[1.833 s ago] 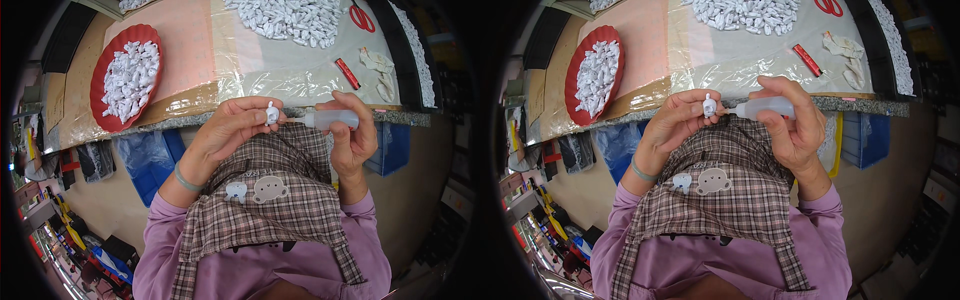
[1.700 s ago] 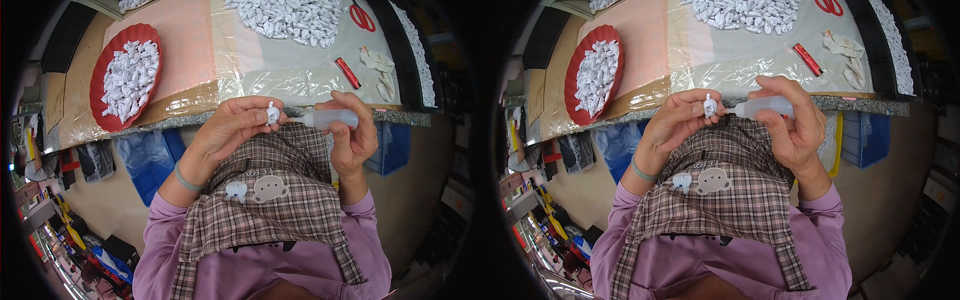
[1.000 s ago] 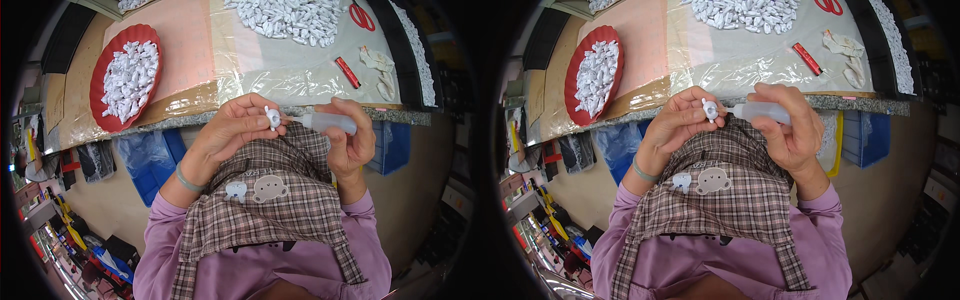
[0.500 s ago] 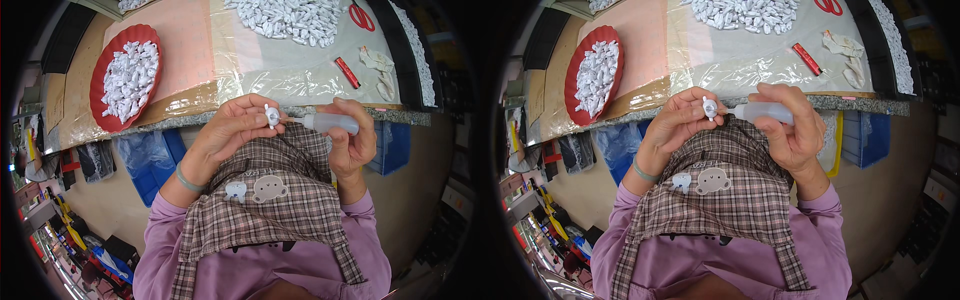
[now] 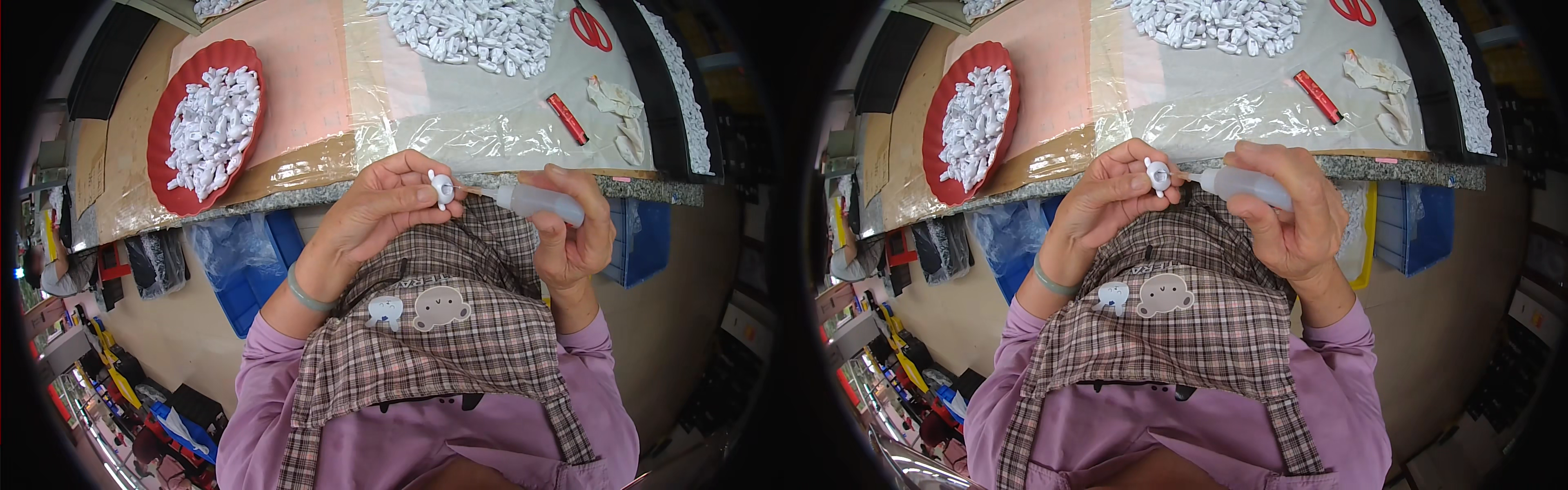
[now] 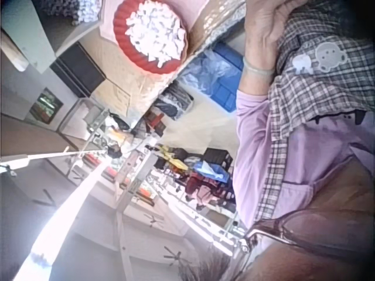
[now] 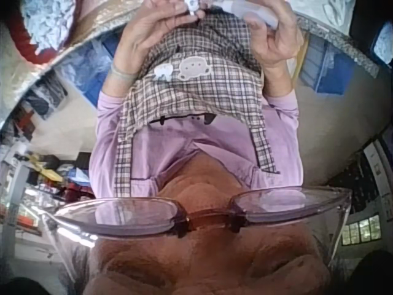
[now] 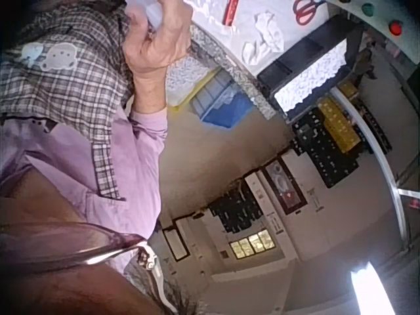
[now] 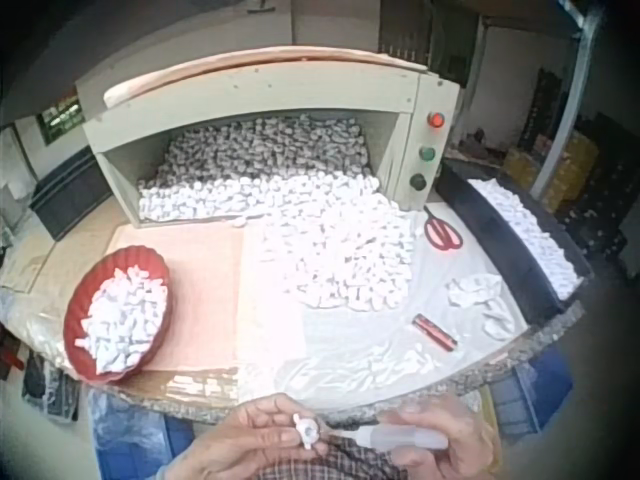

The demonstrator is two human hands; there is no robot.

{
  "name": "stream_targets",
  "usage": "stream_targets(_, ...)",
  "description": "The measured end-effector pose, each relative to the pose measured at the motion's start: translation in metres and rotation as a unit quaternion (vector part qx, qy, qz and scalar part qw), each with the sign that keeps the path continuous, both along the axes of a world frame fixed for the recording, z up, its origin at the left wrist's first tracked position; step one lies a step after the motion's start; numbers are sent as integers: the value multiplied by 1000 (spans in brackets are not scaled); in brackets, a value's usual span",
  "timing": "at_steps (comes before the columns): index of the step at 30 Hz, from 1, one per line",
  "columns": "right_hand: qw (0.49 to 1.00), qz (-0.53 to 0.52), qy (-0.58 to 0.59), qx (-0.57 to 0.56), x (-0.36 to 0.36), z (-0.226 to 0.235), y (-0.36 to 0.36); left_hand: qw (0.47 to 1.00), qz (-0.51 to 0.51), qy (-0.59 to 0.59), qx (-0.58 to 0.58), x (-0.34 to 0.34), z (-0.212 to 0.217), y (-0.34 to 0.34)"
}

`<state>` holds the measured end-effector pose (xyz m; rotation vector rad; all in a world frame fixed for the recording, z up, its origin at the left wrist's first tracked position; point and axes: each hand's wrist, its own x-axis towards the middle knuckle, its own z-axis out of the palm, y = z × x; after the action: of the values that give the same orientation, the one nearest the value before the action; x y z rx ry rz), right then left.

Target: Assembling and applying liquid sealant to small white plastic components at a factory workbench.

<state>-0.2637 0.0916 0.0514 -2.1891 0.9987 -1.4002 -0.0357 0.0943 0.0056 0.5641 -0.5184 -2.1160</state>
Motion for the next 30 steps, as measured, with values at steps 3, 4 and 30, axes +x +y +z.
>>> stream_targets(3, 1000, -2, 21, -22, 0, 1, 1, 1000, 5, 3, 0, 0, -1, 0)
stream_targets(4, 999, -2, 28, -36, 1, 1, 2, 1000, 9, 4, 1, -1, -1, 1)
stream_targets(30, 998, -1, 36, -44, 1, -2, 3, 1000, 24, -7, 0, 0, -5, 1)
